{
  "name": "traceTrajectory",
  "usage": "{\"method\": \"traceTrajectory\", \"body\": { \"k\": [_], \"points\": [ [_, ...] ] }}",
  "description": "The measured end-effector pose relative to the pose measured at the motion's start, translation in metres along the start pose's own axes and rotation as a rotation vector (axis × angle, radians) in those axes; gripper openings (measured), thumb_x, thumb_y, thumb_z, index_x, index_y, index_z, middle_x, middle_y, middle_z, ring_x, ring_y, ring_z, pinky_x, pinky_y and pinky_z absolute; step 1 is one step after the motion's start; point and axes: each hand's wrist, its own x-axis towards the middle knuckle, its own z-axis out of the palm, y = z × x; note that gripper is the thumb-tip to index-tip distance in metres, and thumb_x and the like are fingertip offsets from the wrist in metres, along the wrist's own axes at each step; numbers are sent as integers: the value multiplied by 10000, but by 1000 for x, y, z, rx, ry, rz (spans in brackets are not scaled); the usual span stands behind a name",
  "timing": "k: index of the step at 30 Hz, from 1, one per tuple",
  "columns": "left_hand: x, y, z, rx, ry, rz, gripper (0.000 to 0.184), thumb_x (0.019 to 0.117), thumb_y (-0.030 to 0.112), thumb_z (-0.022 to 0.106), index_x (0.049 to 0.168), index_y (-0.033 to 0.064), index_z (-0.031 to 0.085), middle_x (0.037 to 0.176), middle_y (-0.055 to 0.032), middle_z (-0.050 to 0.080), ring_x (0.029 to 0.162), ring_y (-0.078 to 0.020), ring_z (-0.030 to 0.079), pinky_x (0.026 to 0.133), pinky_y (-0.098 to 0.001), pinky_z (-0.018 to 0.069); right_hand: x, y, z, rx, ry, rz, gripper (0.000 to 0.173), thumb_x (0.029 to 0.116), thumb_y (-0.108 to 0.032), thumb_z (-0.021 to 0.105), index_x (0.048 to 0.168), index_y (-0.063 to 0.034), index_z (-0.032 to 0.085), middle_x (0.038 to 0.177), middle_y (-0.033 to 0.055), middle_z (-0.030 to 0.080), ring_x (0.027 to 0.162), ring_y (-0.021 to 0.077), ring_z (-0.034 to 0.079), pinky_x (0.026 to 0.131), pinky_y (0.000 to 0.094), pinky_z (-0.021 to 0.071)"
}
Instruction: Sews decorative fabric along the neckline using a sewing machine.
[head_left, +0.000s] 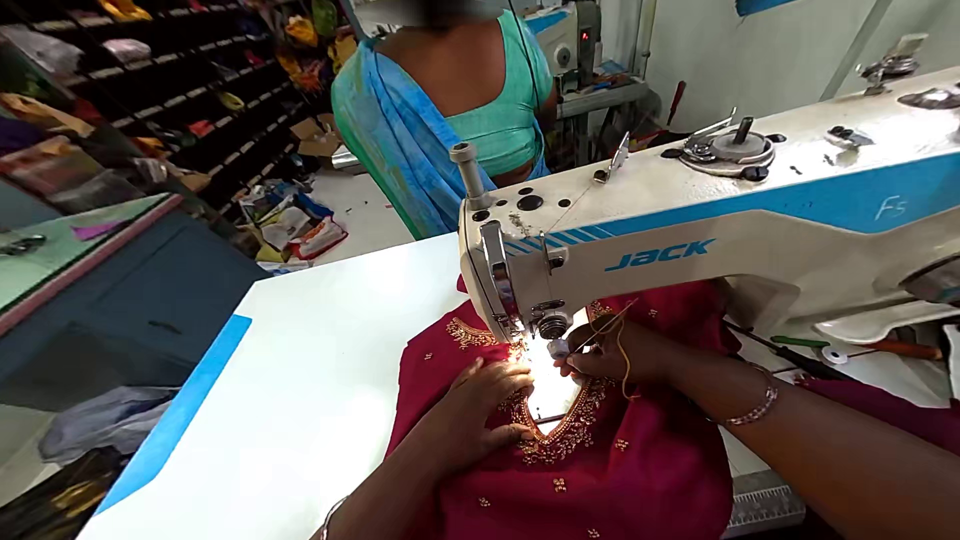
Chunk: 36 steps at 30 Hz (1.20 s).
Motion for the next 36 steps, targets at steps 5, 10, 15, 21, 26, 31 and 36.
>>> {"method": "traceTrajectory", "body": {
  "k": [5,10,15,21,26,31,36],
  "points": [
    [-9,-5,20,-34,131,46,646,976,583,537,1420,117,601,1477,22,583,1427,-92,466,1227,-491,287,-2,4,2,-7,-11,-70,153,948,-25,582,971,2,731,849,-8,713,707,-62,596,665,124,492],
    [-10,-7,20,-111,148,35,644,959,601,578,1377,111,596,1461,18,585,1418,-63,457,1233,-415,299,5,26,8,-134,-6,-285,203,926,-101,571,963,-55,766,856,-7,722,731,-38,617,682,152,507],
    [-11,-9,24,-73,165,63,695,968,644,517,1422,122,583,1523,-7,529,1462,-97,410,1226,-390,316,1,5,1,-153,-82,-133,208,976,-56,557,1043,-18,750,942,44,715,803,19,619,754,203,511],
    [-11,-10,25,-94,199,64,648,985,627,495,1387,134,615,1483,6,566,1440,-95,439,1214,-400,337,2,3,1,-181,-65,-109,202,991,-61,560,1038,-8,749,953,62,724,825,46,633,778,229,517],
    [-10,-9,25,-85,192,47,683,981,635,499,1425,122,575,1484,8,560,1434,-81,438,1218,-374,325,5,15,2,-173,-38,-202,203,984,-62,552,1037,-14,743,934,33,712,794,-14,593,740,164,480],
    [-10,-9,26,-45,208,49,706,974,636,495,1422,99,594,1483,-27,567,1426,-121,461,1202,-374,344,2,7,2,-162,-43,-151,213,1007,-49,553,1090,-5,744,1002,65,730,862,24,629,801,196,503],
    [-11,-11,27,-51,204,44,695,977,638,492,1409,106,608,1478,-20,573,1420,-120,469,1203,-382,347,12,40,13,-97,124,-410,188,930,-75,581,969,-25,758,889,25,744,781,-41,646,722,122,505]
  ]
}}
